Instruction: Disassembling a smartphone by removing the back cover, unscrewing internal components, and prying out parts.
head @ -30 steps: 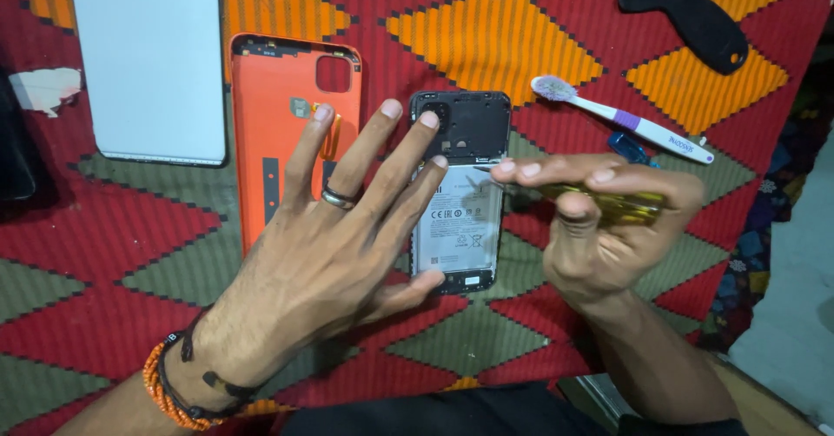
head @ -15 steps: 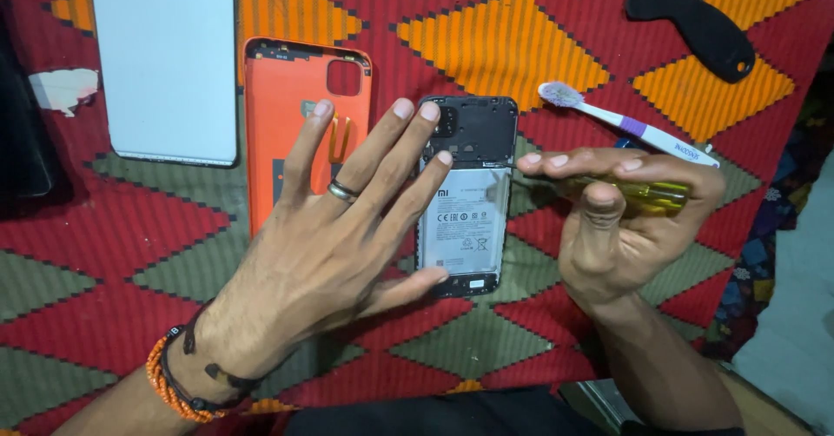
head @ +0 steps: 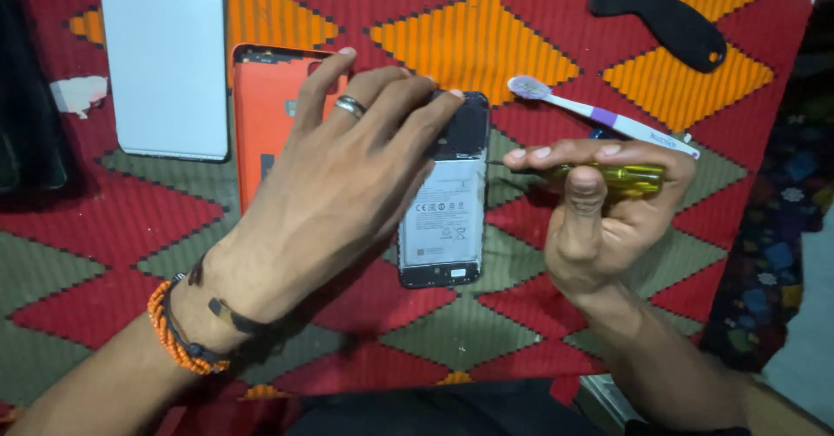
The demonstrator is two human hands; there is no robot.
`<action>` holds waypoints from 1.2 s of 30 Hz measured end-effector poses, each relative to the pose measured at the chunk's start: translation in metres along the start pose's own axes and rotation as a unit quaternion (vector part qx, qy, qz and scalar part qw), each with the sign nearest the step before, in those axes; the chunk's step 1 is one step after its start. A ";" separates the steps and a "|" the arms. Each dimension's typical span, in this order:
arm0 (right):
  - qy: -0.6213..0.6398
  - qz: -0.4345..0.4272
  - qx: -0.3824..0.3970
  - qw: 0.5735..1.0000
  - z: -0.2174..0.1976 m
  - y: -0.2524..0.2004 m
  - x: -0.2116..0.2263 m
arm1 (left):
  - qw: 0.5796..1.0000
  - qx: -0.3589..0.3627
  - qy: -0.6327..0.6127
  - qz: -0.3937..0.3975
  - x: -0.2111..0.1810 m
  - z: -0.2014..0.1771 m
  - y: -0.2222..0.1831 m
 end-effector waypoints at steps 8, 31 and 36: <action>-0.005 -0.022 -0.005 1.000 -0.009 0.007 0.002 | 0.988 0.029 -0.152 -0.020 0.007 0.006 0.014; -0.007 -0.042 0.013 0.999 -0.014 0.010 0.004 | 0.900 0.053 -0.376 -0.212 0.104 -0.028 0.024; -0.014 -0.030 0.006 0.999 -0.012 0.008 0.004 | 0.928 0.041 -0.317 -0.192 0.111 -0.049 -0.001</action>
Point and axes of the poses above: each hand's wrist, its own y-axis towards the middle knuckle, its own z-axis out of the palm, x = y × z, the point moved 5 cm from there along y, towards the middle knuckle, and after that the axes turned 10 degrees about -z, right-handed, at the moved point
